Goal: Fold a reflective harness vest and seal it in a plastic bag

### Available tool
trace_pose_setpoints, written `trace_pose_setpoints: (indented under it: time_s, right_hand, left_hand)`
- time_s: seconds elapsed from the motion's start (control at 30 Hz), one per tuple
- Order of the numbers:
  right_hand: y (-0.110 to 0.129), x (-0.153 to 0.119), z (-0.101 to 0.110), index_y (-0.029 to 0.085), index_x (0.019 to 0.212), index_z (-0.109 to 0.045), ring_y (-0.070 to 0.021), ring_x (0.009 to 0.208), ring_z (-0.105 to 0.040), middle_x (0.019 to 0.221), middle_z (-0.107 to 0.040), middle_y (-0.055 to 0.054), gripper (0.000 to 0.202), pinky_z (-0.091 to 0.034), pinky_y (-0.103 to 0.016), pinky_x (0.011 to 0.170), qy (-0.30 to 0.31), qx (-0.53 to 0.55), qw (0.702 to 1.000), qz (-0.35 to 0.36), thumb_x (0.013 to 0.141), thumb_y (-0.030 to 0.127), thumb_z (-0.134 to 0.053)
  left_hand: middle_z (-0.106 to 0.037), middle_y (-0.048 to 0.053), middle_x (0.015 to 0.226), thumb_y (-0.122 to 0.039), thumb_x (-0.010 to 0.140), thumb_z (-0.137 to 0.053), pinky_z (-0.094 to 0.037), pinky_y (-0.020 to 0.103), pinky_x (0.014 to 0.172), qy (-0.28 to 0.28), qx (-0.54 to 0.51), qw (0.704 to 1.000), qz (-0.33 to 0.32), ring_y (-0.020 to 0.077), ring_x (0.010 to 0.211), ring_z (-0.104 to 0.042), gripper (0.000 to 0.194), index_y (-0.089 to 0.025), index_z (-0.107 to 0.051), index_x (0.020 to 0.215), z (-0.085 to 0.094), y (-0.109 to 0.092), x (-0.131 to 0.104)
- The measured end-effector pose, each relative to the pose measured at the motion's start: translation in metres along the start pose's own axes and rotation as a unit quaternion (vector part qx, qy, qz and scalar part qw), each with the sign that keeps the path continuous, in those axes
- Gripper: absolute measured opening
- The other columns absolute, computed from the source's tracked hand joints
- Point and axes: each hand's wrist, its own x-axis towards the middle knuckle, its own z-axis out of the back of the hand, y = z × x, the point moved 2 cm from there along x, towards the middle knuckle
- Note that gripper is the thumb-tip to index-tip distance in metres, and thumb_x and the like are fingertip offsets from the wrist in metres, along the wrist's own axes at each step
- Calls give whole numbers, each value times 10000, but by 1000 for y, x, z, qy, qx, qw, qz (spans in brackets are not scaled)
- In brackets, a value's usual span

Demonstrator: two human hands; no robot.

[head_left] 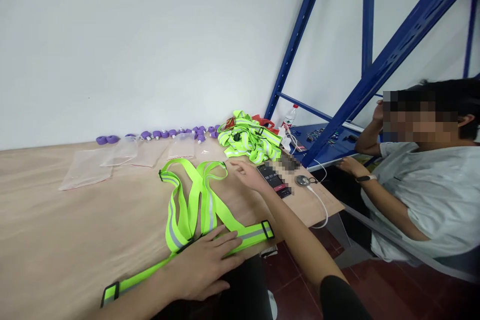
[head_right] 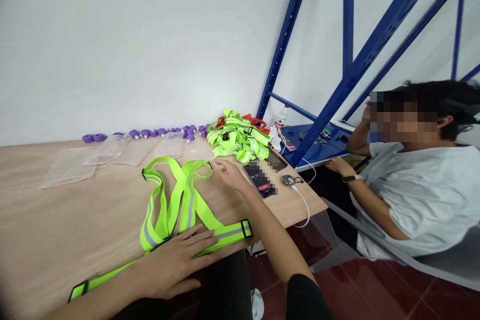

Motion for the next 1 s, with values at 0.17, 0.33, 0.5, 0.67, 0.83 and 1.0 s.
trace_pose_setpoints:
  time_s: [0.17,0.33,0.5,0.67,0.83,1.0]
  right_hand:
    - [-3,37,-15,201,1244,-675,-221,1082,-674,1287,-683,-83,455,-539,-373,952,35,22,999,-1,840,101,-492]
    - [-3,42,-25,225,1237,-695,-171,891,-695,1135,-751,-25,557,-562,-300,836,116,29,993,13,740,28,-538]
    - [-4,43,-31,212,1194,-718,-179,854,-685,1074,-754,-46,421,-562,-302,782,145,49,988,17,776,181,-671]
    - [-4,35,-32,224,1235,-687,-191,876,-672,1133,-721,-69,474,-566,-311,752,130,54,990,31,761,229,-714]
    - [0,27,-37,232,1244,-662,-182,916,-660,1224,-683,-73,480,-565,-299,757,112,41,992,29,766,220,-711]
    - [12,29,-48,222,1146,-694,-186,926,-675,1144,-715,-57,359,-563,-327,820,104,1,993,48,791,210,-644]
  left_hand:
    - [-350,106,1614,-425,990,-522,-157,487,1262,9,-1,999,-49,284,1509,-276,571,-232,-393,1511,-14,17,0]
    - [-404,88,1587,-394,981,-543,-204,466,1254,-8,-6,998,-55,271,1487,-327,499,-233,-457,1446,-25,23,3]
    - [-484,99,1528,-364,937,-609,-280,453,1226,-31,-12,997,-73,279,1434,-413,466,-218,-529,1372,-24,26,8]
    - [-544,100,1467,-379,950,-603,-281,404,1224,-64,-1,994,-88,258,1395,-457,391,-195,-584,1295,-19,30,8]
    - [-564,103,1437,-405,993,-524,-301,398,1206,-80,11,991,-109,249,1378,-467,355,-192,-591,1270,-17,32,5]
    - [-550,92,1451,-400,975,-538,-295,394,1206,-82,18,991,-102,241,1391,-444,347,-199,-602,1251,-20,32,4]
